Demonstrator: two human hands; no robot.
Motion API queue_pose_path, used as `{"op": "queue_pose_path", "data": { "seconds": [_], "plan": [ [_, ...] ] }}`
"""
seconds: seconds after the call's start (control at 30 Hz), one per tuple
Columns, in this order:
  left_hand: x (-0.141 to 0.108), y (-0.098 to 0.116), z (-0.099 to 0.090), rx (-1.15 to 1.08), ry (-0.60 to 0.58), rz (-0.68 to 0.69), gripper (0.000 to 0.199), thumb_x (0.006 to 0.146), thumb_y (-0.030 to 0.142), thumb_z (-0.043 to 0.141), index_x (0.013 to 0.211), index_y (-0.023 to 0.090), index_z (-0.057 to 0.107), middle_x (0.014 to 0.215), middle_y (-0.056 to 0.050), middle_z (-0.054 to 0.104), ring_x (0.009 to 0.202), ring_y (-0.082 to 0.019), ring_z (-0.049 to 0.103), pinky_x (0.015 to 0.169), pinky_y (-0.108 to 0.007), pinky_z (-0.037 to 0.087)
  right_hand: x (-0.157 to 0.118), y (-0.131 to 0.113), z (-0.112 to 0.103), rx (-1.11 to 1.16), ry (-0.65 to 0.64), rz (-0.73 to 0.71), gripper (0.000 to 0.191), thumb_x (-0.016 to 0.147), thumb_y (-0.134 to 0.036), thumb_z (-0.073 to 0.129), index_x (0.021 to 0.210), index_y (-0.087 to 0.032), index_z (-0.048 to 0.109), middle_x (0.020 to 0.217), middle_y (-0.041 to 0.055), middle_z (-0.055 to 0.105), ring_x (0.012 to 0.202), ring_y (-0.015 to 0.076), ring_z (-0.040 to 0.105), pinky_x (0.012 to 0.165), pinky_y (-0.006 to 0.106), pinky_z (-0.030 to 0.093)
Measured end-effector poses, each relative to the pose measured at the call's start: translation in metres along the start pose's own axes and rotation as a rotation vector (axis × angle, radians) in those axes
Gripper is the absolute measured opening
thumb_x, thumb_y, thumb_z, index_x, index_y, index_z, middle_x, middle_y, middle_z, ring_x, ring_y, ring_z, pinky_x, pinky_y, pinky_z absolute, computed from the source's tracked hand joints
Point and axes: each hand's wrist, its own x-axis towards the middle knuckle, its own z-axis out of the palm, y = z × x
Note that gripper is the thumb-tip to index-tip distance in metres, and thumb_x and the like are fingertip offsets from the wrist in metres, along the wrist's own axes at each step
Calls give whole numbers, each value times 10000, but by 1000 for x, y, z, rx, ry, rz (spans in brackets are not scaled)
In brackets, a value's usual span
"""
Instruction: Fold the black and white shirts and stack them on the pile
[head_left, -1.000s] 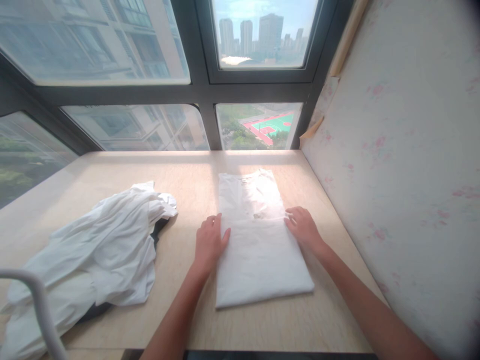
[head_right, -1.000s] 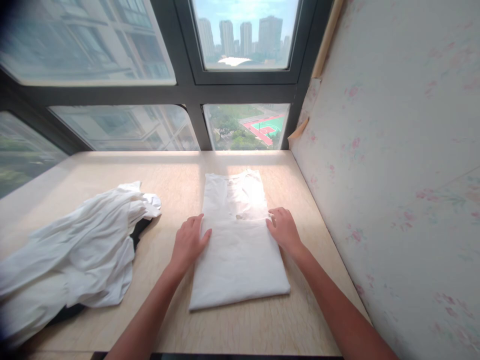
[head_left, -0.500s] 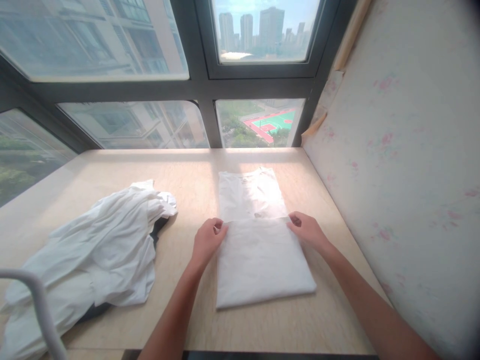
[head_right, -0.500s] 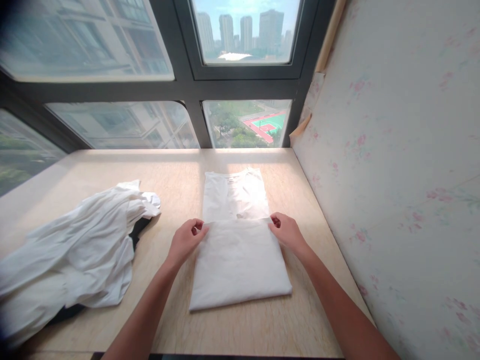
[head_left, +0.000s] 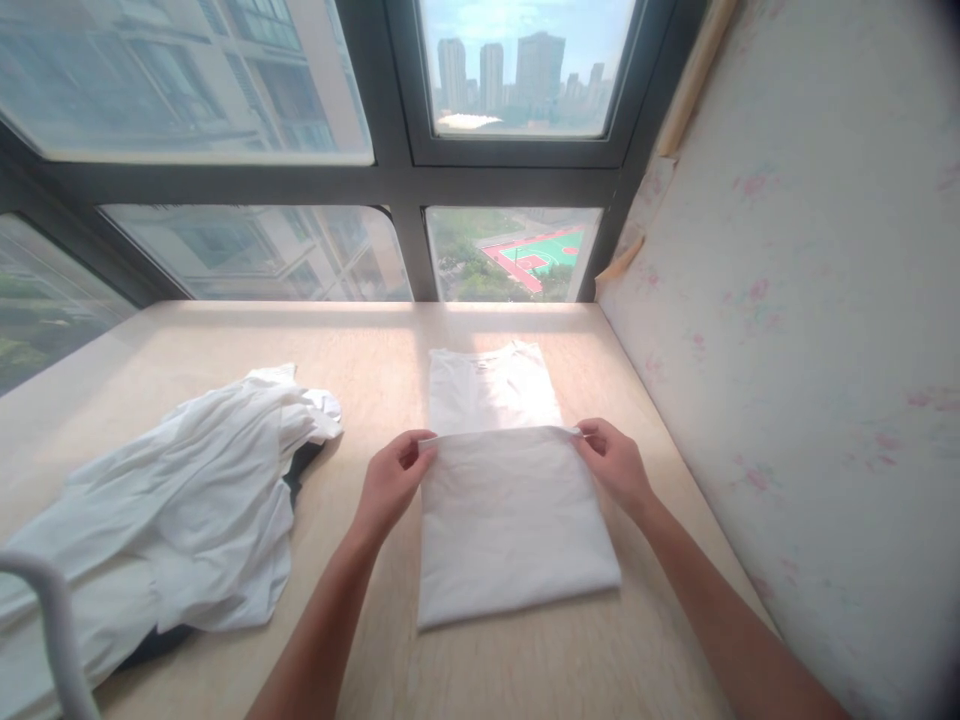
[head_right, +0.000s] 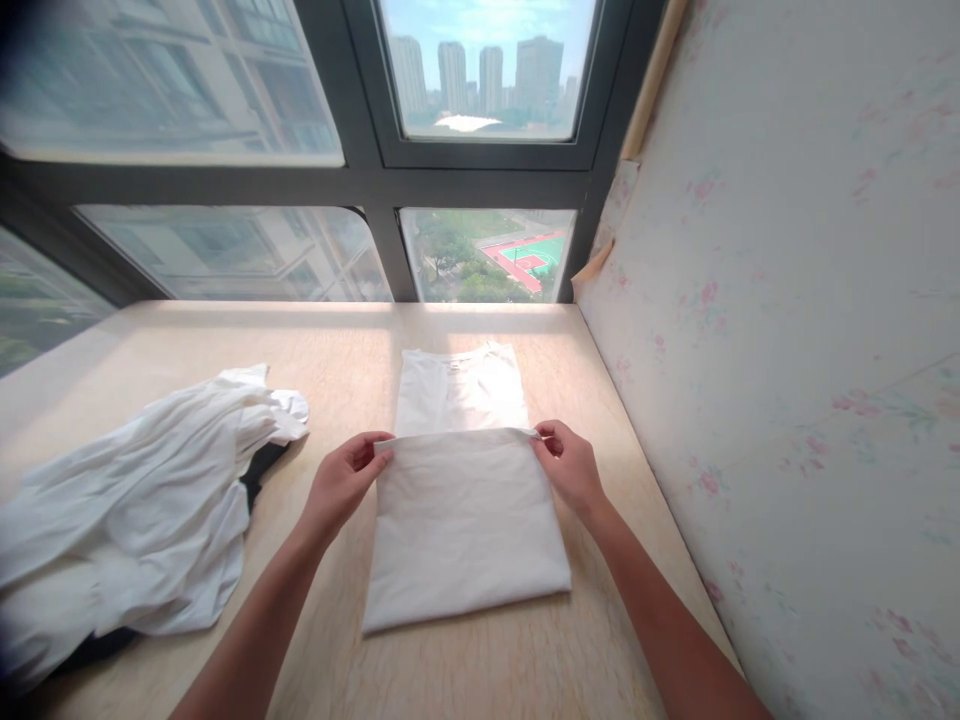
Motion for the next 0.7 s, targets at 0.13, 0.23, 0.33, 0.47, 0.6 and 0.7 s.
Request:
{"op": "queue_pose_path", "data": {
  "seconds": [0.13, 0.23, 0.33, 0.47, 0.6, 0.7],
  "plan": [
    [20, -2, 3, 149, 10, 22, 353, 834, 398, 557, 1077, 176, 687, 780, -10, 683, 734, -164, 637, 692, -270, 502, 23, 0, 8, -104, 37, -50, 212, 864, -382, 571, 946, -201, 645, 869, 38, 732, 789, 184, 696, 700, 281, 520],
    [30, -6, 10, 249, 4, 1, 300, 814, 317, 555, 1043, 185, 695, 756, -8, 681, 713, -174, 637, 699, -293, 511, 38, 7, 18, -254, -2, -92, 184, 839, -264, 540, 959, -197, 662, 896, 47, 733, 770, 191, 697, 737, 325, 545],
    [28, -2, 18, 355, 55, 2, 383, 812, 250, 549, 1175, 175, 648, 931, -70, 704, 857, -230, 657, 817, -379, 517, 40, 10, 26, -317, 37, -156, 301, 808, -179, 519, 1074, -166, 660, 1089, 117, 700, 941, 241, 682, 893, 418, 529],
    [10, 16, 41, 554, 74, 234, 438, 896, 240, 489, 1323, 173, 556, 1360, -144, 572, 1283, -302, 497, 1076, -482, 379, 25, -1, 43, -441, 20, -511, 380, 900, -157, 437, 1237, -151, 613, 1332, 146, 594, 1261, 256, 539, 1066, 439, 444],
    [-6, 19, 74, 782, -111, 501, 471, 959, 352, 448, 1408, 219, 503, 1509, -92, 472, 1418, -321, 360, 1155, -549, 273, 8, -6, 71, -582, -201, -673, 435, 967, -189, 388, 1371, -152, 543, 1454, 118, 524, 1349, 236, 471, 1121, 431, 397],
    [-12, 8, 90, 855, -156, 479, 557, 965, 432, 430, 1491, 252, 404, 1582, -62, 373, 1461, -333, 291, 1175, -589, 214, 2, 1, 85, -704, -266, -649, 497, 983, -240, 380, 1460, -125, 460, 1526, 121, 442, 1439, 265, 351, 1180, 497, 288]
  ]
}}
